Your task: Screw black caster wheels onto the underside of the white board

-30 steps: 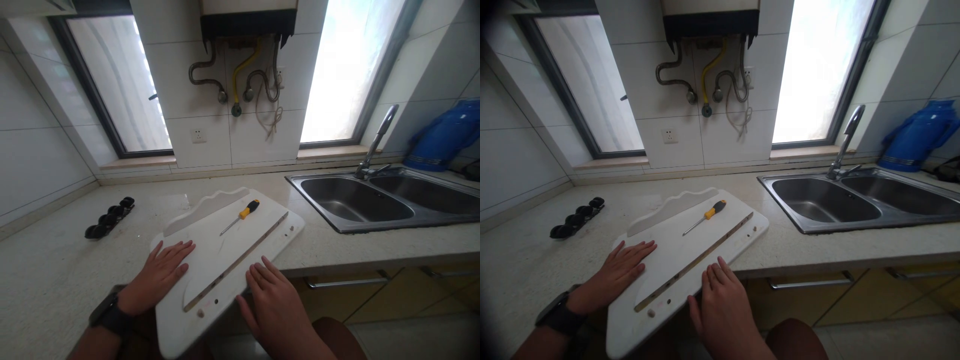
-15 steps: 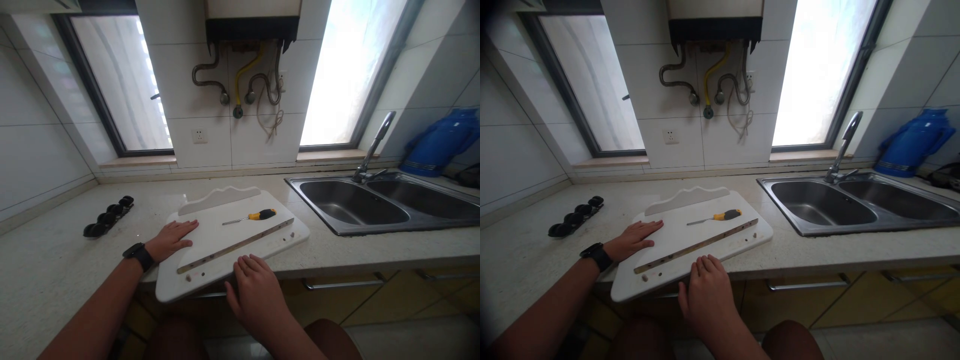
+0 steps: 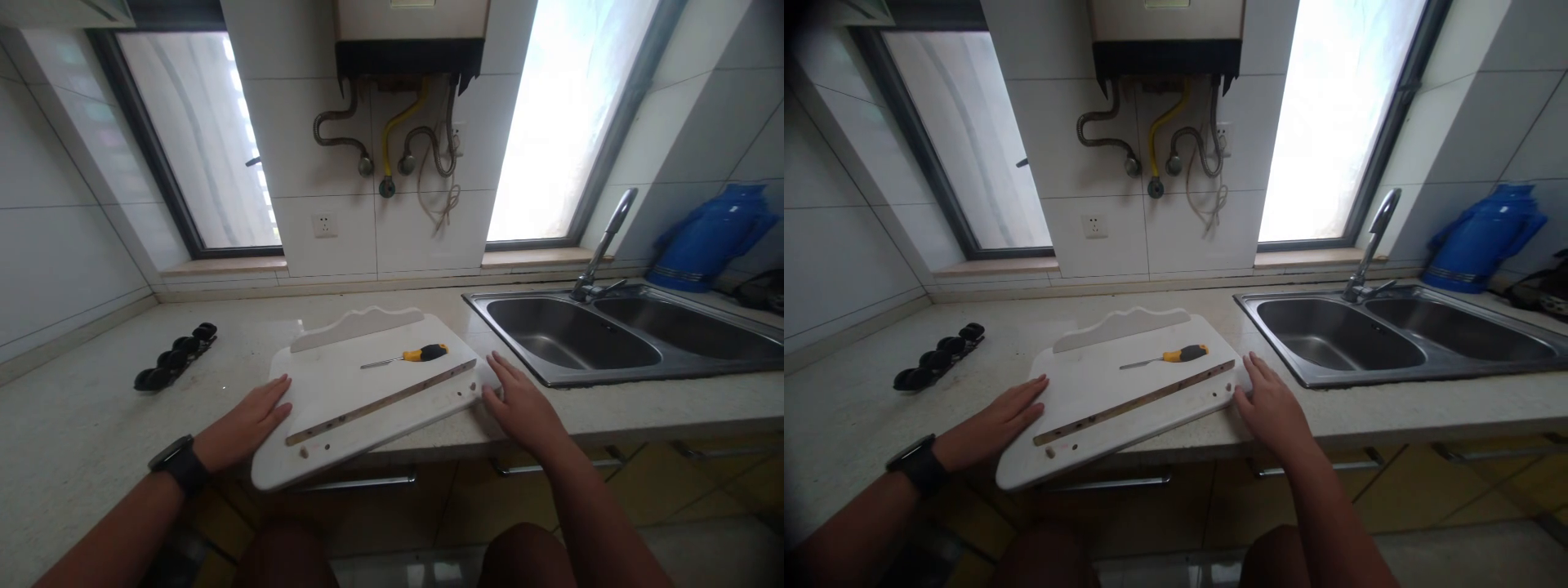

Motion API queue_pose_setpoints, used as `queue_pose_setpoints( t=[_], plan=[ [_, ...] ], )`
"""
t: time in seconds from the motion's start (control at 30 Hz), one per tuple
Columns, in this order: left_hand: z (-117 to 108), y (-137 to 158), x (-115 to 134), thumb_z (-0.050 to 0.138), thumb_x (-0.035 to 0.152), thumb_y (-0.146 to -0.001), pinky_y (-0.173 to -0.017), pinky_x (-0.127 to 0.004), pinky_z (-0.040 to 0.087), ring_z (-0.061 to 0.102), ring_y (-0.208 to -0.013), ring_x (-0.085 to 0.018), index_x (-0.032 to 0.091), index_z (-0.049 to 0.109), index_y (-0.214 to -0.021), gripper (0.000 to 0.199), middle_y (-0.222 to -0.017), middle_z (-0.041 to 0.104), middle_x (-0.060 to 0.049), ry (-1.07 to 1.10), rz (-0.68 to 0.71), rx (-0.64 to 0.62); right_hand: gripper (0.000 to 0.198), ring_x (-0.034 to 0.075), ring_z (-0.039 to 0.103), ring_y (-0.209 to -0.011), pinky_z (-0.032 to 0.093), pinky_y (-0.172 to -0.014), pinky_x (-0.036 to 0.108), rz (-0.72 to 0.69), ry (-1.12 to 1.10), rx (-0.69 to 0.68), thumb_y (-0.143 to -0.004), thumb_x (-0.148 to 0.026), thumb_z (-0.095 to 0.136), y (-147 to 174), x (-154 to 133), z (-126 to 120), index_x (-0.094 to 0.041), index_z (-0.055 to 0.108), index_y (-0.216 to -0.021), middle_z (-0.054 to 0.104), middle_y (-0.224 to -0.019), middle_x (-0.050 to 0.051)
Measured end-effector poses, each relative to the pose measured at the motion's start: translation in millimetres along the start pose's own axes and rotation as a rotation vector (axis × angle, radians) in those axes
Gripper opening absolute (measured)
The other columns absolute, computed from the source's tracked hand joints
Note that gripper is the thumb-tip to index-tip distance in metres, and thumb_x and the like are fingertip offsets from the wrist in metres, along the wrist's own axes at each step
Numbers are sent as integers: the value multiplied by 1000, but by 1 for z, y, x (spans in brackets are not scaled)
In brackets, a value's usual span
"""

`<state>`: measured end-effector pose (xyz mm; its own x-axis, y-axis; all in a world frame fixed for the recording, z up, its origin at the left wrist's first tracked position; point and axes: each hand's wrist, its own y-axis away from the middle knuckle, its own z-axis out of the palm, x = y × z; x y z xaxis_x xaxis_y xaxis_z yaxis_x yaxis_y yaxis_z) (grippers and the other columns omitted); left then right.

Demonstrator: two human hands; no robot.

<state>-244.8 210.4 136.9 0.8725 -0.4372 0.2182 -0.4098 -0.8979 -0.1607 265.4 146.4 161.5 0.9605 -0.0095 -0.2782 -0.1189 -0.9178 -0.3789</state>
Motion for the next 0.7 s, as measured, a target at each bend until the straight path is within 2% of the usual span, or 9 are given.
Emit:
queue_pose_setpoints(
  t=[0.1, 0.2, 0.27, 0.4, 0.53, 0.7],
  plan=[
    [14, 17, -6, 33, 57, -105, -122, -52, 39, 42, -149, -33, 17, 47, -155, 66, -162, 42, -13, 21, -20, 19, 67, 31, 35, -153, 36, -123, 49, -43, 43, -210, -99, -40, 40, -4, 13, 10, -3, 42, -155, 36, -164, 17],
    [26, 21, -7, 35, 52, -106, -123, -58, 33, 35, -152, -35, 18, 42, -158, 62, -162, 40, -15, -31, 45, 59, 68, 29, 33, -154, 34, -124, 48, -87, 93, -259, -100, -44, 38, 0, 14, 17, -4, 42, -155, 34, -165, 16],
    [31, 19, -6, 33, 50, -107, -124, -61, 29, 30, -153, -35, 15, 38, -160, 64, -164, 36, -18, -76, 59, 66, 69, 28, 34, -153, 35, -124, 47, -95, 126, -237, -100, -46, 39, 6, 15, 17, -5, 41, -156, 35, -165, 15],
    [29, 10, -4, 30, 49, -108, -125, -59, 27, 26, -155, -33, 9, 33, -161, 66, -165, 29, -20, -104, 77, 24, 71, 28, 40, -150, 41, -120, 46, -116, 180, -189, -99, -53, 41, 25, 24, 13, -9, 44, -155, 40, -162, 12],
    [21, 1, -4, 28, 48, -109, -126, -57, 25, 28, -155, -30, 11, 33, -161, 64, -166, 30, -16, -112, 118, -18, 76, 30, 44, -148, 46, -117, 47, -166, 227, -98, -96, -61, 47, 51, 38, 13, -12, 46, -154, 44, -160, 12],
    [14, -7, -5, 30, 48, -108, -126, -57, 25, 30, -154, -29, 17, 34, -161, 61, -165, 32, -12, -109, 150, -35, 68, 32, 57, -137, 53, -109, 47, -265, 311, 47, -94, -56, 58, 70, 46, 19, -11, 56, -145, 57, -149, 16]
  ],
)
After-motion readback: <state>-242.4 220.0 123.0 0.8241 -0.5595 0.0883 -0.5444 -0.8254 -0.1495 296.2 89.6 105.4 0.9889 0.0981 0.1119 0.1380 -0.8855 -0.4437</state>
